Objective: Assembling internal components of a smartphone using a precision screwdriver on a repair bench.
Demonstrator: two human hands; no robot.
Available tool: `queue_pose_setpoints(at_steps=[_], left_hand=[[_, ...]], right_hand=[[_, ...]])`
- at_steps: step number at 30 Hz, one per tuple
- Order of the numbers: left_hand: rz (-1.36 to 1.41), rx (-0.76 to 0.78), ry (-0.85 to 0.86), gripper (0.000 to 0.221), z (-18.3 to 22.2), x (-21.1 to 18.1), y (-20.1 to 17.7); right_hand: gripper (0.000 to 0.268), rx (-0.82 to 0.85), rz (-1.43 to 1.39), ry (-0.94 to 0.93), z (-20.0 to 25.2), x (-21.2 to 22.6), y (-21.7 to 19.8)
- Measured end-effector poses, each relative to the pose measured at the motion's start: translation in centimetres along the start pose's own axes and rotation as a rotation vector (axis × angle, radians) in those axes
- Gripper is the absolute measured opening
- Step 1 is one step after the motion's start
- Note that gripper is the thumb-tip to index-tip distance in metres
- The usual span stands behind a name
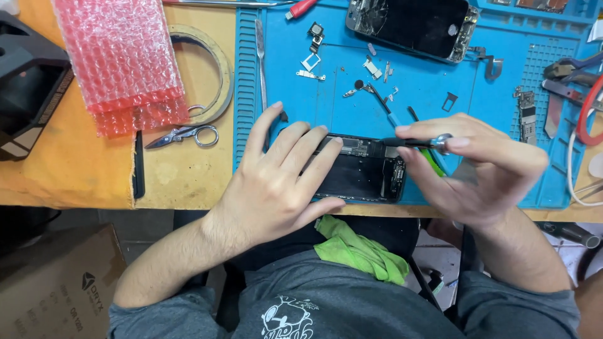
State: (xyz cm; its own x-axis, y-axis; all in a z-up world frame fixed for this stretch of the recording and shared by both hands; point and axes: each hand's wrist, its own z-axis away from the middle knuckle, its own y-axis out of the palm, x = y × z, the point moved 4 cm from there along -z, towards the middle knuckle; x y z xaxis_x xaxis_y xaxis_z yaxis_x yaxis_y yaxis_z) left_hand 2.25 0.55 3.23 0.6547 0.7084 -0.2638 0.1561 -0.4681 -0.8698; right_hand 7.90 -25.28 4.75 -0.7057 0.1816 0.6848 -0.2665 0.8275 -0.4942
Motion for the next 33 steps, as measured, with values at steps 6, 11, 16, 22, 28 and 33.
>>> queue_pose_setpoints(at_steps=[6,11,16,22,28,33], left_hand=[[-0.123,0.063,0.052,0.066,-0.4,0.1,0.0],[-0.158,0.077,0.069,0.069,-0.5,0.2,0.4],[-0.173,0.086,0.078,0.071,-0.5,0.2,0.6],[-0.159,0.094,0.088,0.074,-0.4,0.3,0.7],[-0.130,0.087,0.107,0.079,-0.5,0.0,1.1],[-0.131,0.061,0.094,0.074,-0.7,0.0,1.0]], right_hand=[[0.076,0.057,0.076,-0.143,-1.2,1.1,-1.5],[0.083,0.126,0.130,-0.135,-0.5,0.5,-2.6],[0.088,0.165,0.133,-0.125,-0.2,0.7,-2.9],[0.089,0.186,0.212,-0.073,0.5,1.1,-3.0],[0.072,-0.035,0.227,-0.021,3.1,3.6,-4.4],[0.035,-0.470,0.443,0.359,8.0,5.7,-5.1]])
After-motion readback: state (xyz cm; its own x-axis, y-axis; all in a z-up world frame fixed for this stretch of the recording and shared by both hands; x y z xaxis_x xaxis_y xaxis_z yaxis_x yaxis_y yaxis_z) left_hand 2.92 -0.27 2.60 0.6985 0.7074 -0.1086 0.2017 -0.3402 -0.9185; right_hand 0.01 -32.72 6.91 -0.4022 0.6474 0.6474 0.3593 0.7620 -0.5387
